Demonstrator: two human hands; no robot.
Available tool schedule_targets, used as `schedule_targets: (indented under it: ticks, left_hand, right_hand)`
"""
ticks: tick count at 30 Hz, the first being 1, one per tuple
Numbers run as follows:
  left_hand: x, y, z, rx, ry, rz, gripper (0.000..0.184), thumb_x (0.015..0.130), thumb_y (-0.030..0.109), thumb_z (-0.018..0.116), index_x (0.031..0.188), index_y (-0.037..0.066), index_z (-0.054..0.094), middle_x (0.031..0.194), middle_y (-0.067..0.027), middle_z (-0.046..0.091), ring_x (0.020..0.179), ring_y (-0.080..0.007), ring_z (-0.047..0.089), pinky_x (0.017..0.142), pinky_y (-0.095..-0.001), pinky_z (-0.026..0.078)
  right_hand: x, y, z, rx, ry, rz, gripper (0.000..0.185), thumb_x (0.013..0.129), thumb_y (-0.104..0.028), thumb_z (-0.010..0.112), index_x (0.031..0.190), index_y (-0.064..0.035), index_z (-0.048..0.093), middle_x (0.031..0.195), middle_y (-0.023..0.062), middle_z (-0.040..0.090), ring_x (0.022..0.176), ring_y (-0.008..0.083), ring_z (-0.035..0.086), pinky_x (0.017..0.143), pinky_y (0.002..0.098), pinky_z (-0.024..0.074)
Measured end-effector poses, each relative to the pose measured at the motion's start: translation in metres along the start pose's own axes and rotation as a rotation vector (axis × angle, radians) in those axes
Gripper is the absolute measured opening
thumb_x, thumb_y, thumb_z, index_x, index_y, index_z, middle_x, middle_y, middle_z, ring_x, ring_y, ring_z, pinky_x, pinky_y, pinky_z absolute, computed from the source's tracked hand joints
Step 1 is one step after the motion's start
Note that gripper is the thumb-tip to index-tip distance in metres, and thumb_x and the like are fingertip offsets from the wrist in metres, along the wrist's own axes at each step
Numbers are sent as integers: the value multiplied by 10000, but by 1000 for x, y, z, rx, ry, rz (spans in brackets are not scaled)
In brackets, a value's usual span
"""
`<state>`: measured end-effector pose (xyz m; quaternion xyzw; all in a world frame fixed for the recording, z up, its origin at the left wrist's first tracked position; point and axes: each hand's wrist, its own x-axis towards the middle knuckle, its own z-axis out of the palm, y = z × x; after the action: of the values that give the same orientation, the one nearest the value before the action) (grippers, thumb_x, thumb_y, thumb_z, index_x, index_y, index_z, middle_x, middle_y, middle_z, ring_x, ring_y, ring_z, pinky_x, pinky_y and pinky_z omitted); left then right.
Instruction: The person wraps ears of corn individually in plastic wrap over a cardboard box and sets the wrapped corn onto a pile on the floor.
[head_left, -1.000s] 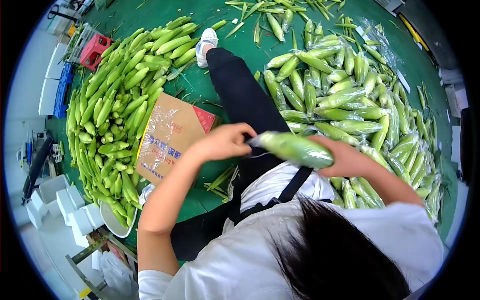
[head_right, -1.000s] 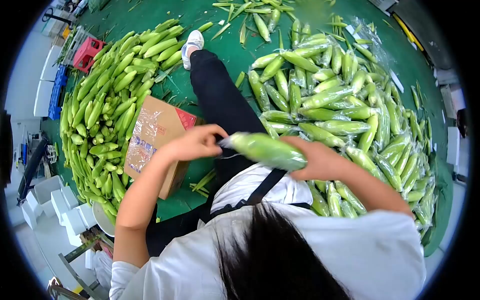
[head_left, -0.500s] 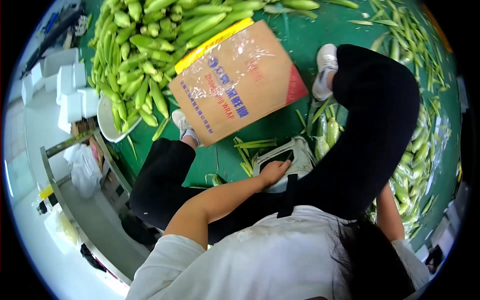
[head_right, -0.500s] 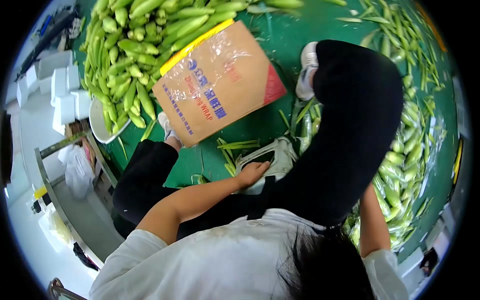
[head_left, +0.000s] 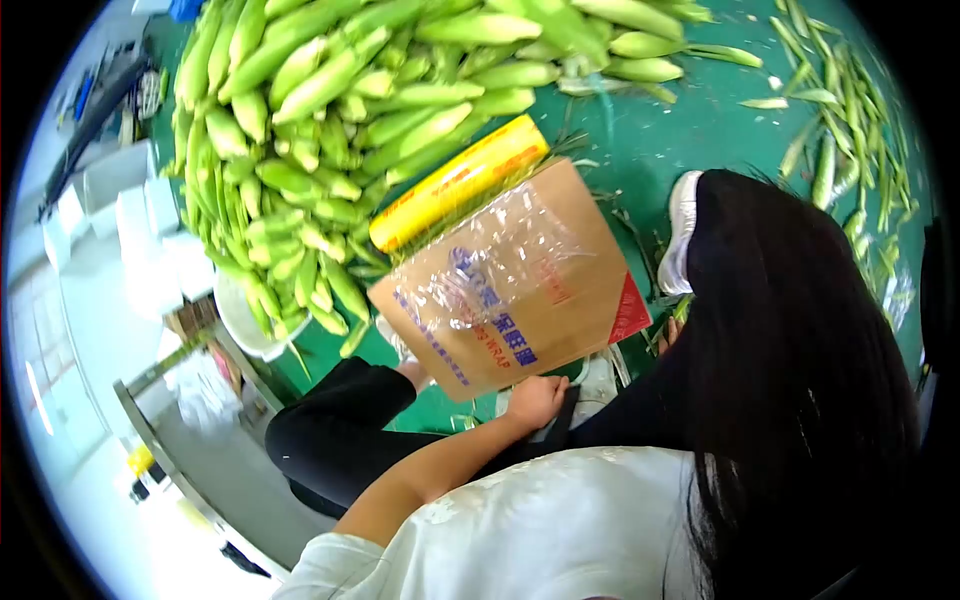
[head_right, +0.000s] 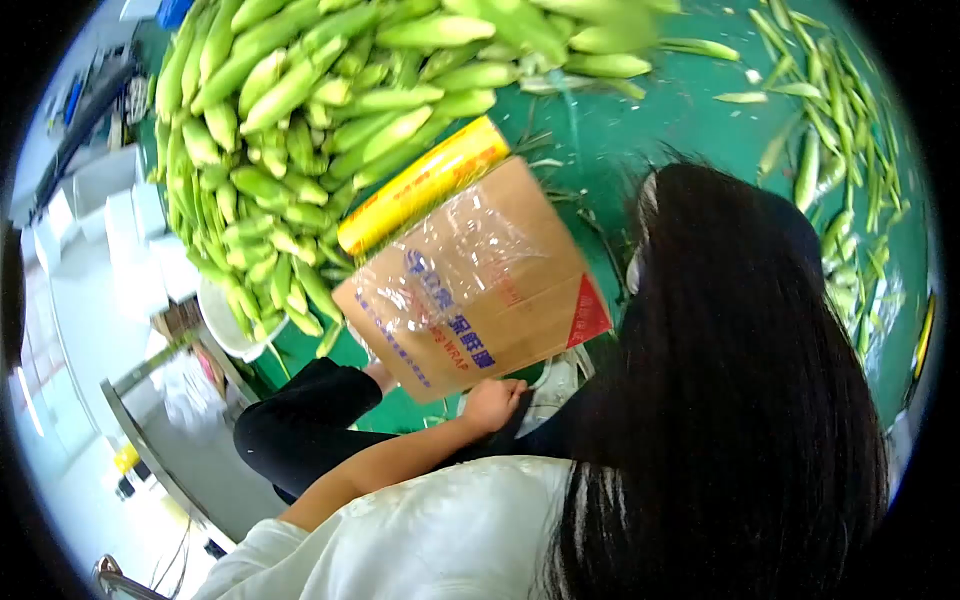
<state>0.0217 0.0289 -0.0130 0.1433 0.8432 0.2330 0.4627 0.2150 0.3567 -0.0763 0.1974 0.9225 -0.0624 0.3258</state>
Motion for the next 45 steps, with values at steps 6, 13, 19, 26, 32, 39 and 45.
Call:
schedule_targets:
  ticks: [6, 13, 19, 26, 32, 39, 45]
  left_hand:
    - [32, -31, -22, 152, -383, 226, 319, 956, 264, 520, 940, 13, 717, 832, -261, 675, 746, -351, 701, 666, -499, 516]
    - [31, -5, -33, 441, -464, 195, 265, 949, 233, 539, 984, 14, 683, 888, -260, 679, 815, -381, 689, 706, -498, 520]
    - [29, 23, -33, 526, -377, 280, 229, 943, 207, 555, 1021, 15, 654, 936, -258, 683, 875, -407, 678, 741, -498, 523]
    - [-7, 54, -50, 389, -36, 430, 210, 936, 176, 574, 1065, 17, 621, 992, -256, 687, 944, -438, 666, 782, -497, 527]
    - [0, -6, -102, -28, 442, 486, 177, 932, 186, 581, 1038, 79, 674, 866, -177, 711, 787, -381, 685, 699, -472, 536]
    - [48, -25, -116, -417, 785, 223, 197, 925, 128, 568, 1084, 90, 677, 799, -181, 683, 728, -339, 681, 671, -418, 531]
    - [77, -1, -121, -777, 722, 281, 226, 1001, 59, 526, 1208, 40, 615, 850, -34, 650, 735, -96, 621, 678, -253, 495]
  right_hand:
    - [-35, -56, 56, 90, 162, 365, 602, 931, -206, 530, 1508, -341, 421, 1616, 146, 272, 1416, 369, 389, 1120, 582, 343]
    - [-128, -82, 110, 281, 210, 537, 842, 857, -47, 567, 1518, -507, 323, 1637, 116, 220, 1274, 352, 474, 978, 519, 462]
    - [-217, -94, 110, 573, 267, 653, 749, 814, -39, 580, 1481, -361, 465, 1547, 177, 348, 1226, 364, 492, 979, 440, 446]
    - [-205, -92, 176, 398, 132, 427, 497, 905, -114, 533, 1391, -217, 541, 1353, 233, 521, 1172, 392, 569, 1008, 483, 450]
    - [-92, 38, -1, 366, 86, 575, 329, 928, -197, 574, 1233, -87, 630, 1126, 221, 654, 1026, 374, 644, 925, 434, 501]
    - [54, -7, -372, 981, 1098, -147, 308, 987, -166, 603, 1272, -52, 632, 1005, 41, 668, 907, 133, 609, 818, 271, 494]
    - [345, -202, -360, 644, 669, -371, 563, 838, -256, 732, 1336, -53, 567, 1093, 181, 668, 1000, 345, 649, 892, 427, 523]
